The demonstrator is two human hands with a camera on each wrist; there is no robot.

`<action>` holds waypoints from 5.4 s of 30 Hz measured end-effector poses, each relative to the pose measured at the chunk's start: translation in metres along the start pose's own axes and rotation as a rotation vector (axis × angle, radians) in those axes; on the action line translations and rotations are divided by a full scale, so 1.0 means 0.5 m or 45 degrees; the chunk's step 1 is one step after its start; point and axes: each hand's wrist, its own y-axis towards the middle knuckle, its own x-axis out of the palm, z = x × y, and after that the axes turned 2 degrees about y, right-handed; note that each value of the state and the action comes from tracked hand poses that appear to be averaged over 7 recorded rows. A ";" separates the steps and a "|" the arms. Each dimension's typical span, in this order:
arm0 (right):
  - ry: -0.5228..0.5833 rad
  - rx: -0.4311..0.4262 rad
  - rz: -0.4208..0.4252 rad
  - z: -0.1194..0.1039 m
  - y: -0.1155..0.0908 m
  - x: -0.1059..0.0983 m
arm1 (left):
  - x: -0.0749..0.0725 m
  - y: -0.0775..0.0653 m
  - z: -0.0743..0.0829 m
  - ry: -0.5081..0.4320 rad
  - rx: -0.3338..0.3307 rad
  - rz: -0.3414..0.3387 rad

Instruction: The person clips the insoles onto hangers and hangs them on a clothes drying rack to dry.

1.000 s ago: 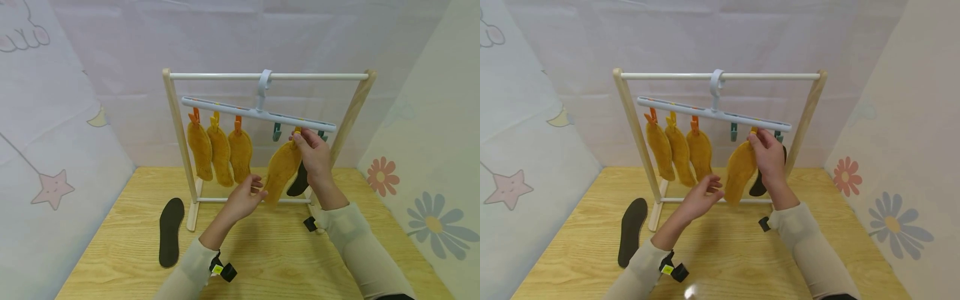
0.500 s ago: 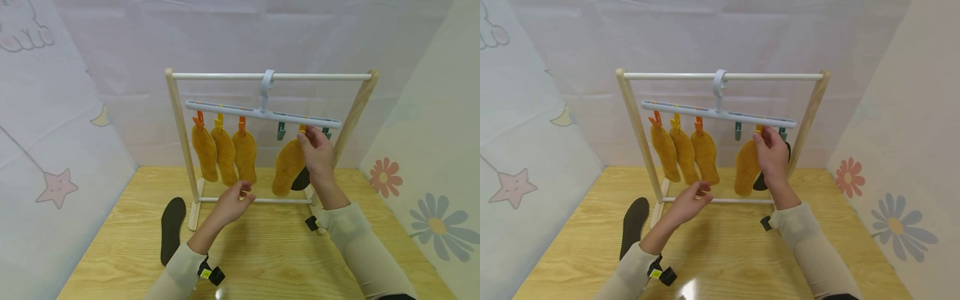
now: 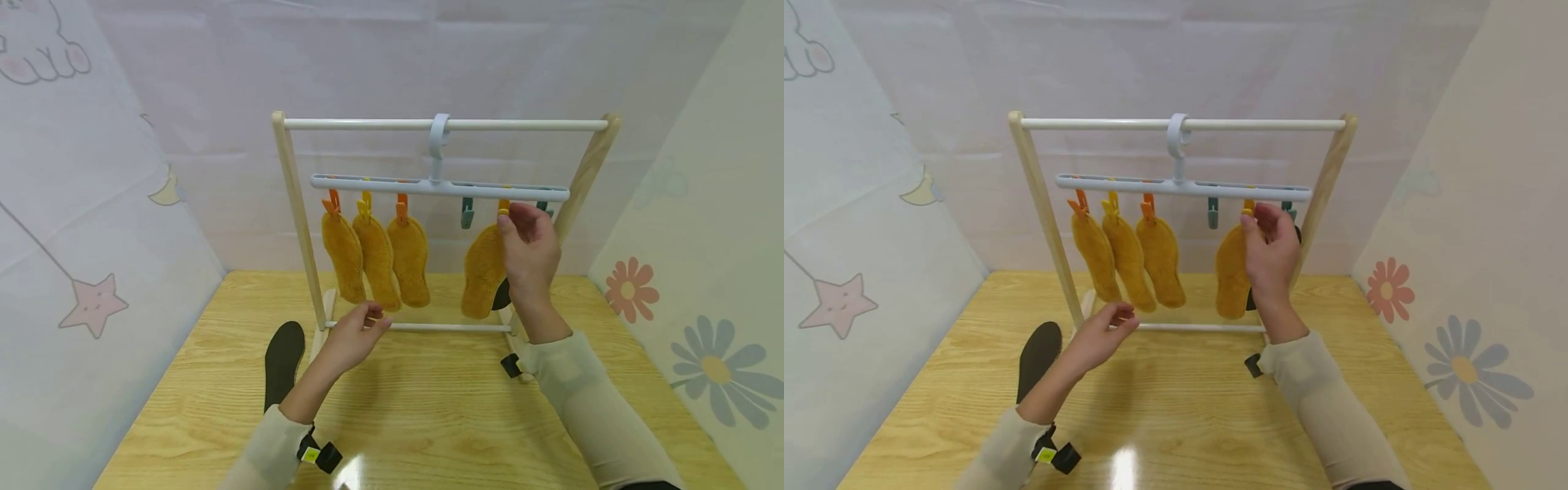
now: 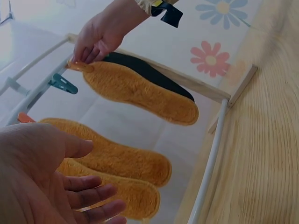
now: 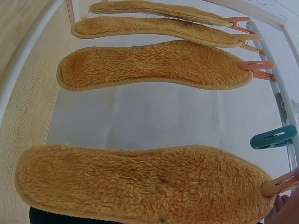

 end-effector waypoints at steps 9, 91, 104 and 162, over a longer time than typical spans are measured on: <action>-0.089 -0.180 0.032 -0.012 -0.010 -0.012 | -0.015 -0.027 -0.031 0.035 -0.105 0.083; -0.461 -0.057 -0.586 -0.034 -0.011 0.048 | -0.160 -0.074 -0.304 0.470 -0.486 -0.055; -0.378 0.155 -0.600 -0.031 0.004 0.051 | -0.165 -0.059 -0.320 0.571 -0.510 -0.087; 0.121 0.307 -0.197 -0.021 0.030 0.081 | -0.135 -0.055 -0.289 0.393 -0.461 0.057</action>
